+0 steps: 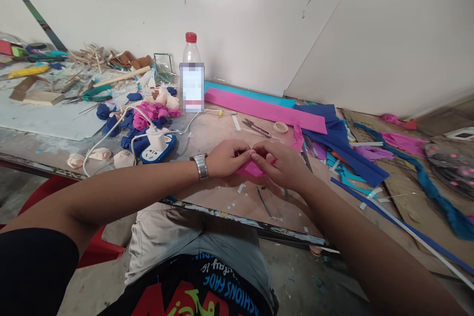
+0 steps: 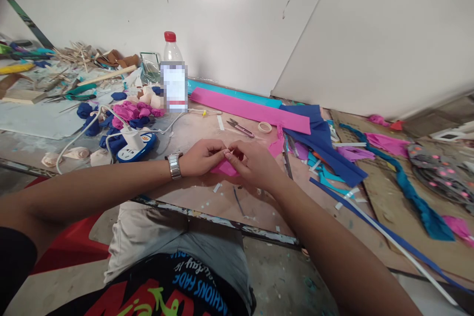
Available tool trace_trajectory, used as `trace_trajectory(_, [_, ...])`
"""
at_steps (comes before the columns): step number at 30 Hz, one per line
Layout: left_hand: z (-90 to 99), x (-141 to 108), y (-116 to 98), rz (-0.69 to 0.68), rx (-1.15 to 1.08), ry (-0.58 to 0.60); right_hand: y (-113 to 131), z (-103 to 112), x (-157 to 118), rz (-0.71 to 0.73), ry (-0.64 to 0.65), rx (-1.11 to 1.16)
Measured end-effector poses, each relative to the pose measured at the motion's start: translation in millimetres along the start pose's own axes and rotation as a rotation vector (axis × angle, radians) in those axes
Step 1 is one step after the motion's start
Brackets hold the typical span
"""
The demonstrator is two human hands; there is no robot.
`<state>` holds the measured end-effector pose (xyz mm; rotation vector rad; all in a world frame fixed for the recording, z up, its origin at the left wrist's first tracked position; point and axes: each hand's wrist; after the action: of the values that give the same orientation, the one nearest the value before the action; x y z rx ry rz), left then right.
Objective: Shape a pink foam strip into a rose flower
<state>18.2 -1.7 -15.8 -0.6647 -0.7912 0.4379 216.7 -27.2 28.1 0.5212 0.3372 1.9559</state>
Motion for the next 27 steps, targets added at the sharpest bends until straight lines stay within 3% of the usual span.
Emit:
trace_trajectory(14, [-0.4, 0.9, -0.6, 0.028, -0.031, -0.017, 0.3, -0.3, -0.1, -0.014, -0.003, 0.019])
trace_trajectory(27, [2.2, 4.3, -3.0, 0.066, -0.061, -0.134, -9.2, -4.9, 0.5, 0.006, -0.035, -0.012])
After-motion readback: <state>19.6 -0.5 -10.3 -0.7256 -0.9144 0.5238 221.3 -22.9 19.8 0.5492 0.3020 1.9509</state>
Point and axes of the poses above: each hand's wrist, its own x-axis towards the middle knuckle, its own z-axis out of the back of the hand, y = z × x, and after that the axes turned 14 degrees about -z, right-handed
